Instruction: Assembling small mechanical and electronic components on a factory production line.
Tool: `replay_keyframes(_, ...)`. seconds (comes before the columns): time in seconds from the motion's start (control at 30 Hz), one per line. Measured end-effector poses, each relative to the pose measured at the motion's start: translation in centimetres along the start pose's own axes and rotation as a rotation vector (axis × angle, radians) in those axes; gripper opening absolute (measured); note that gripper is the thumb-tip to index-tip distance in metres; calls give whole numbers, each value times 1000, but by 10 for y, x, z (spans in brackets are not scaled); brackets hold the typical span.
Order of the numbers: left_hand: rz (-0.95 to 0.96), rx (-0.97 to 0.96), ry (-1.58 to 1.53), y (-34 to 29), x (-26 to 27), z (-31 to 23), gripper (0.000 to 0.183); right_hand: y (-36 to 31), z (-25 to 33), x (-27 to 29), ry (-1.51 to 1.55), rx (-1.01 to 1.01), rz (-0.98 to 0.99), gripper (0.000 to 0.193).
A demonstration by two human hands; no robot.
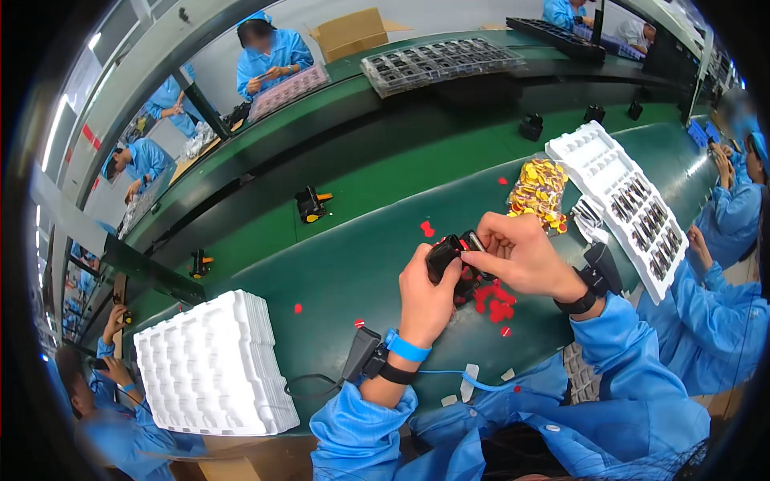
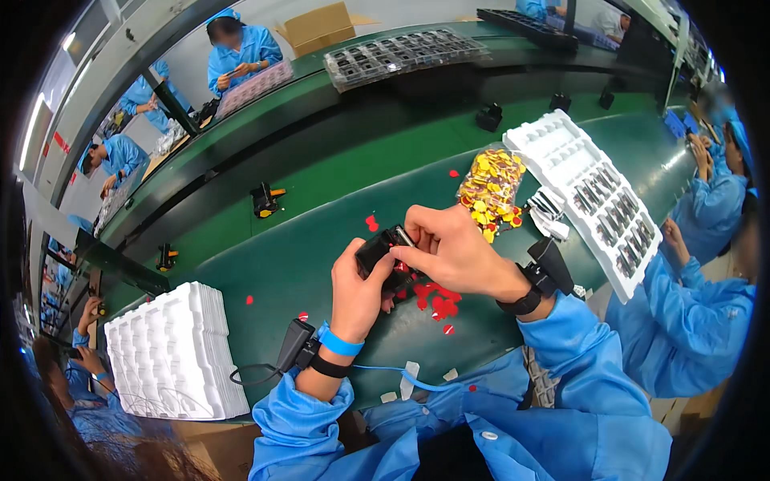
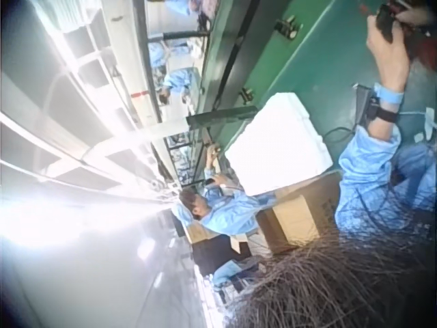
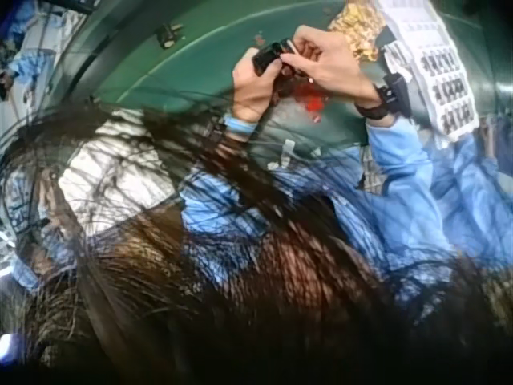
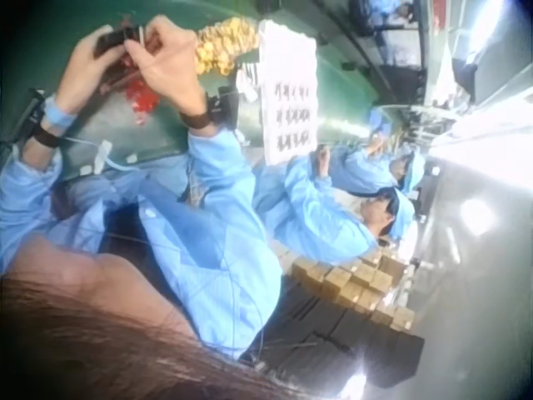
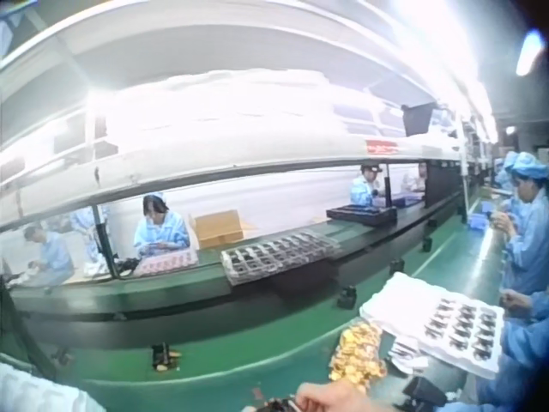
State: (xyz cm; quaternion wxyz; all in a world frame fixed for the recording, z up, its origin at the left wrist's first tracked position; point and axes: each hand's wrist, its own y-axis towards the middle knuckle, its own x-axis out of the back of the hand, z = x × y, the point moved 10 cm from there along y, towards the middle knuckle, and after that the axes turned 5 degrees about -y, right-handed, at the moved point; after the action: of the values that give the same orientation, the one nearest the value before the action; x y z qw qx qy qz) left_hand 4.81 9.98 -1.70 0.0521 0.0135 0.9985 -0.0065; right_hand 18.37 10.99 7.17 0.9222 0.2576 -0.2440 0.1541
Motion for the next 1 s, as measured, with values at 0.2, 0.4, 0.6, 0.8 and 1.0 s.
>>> replay_keyframes(0.2,-85,-169,175,0,4,-9,21,3,-24,-19,79,-13,28,24)
replay_keyframes(0.4,-116,-222,206,5,7,-6,17,-5,-56,-30,429,-261,140,15)
replay_keyframes(0.6,-60,-87,136,2,4,4,20,-5,-51,-26,240,-106,87,13)
replay_keyframes(0.8,-14,-153,113,5,-4,6,14,-7,-49,-19,220,-74,45,14)
replay_keyframes(1.0,-28,-157,171,4,-1,3,16,-8,-50,-22,267,-110,54,15)
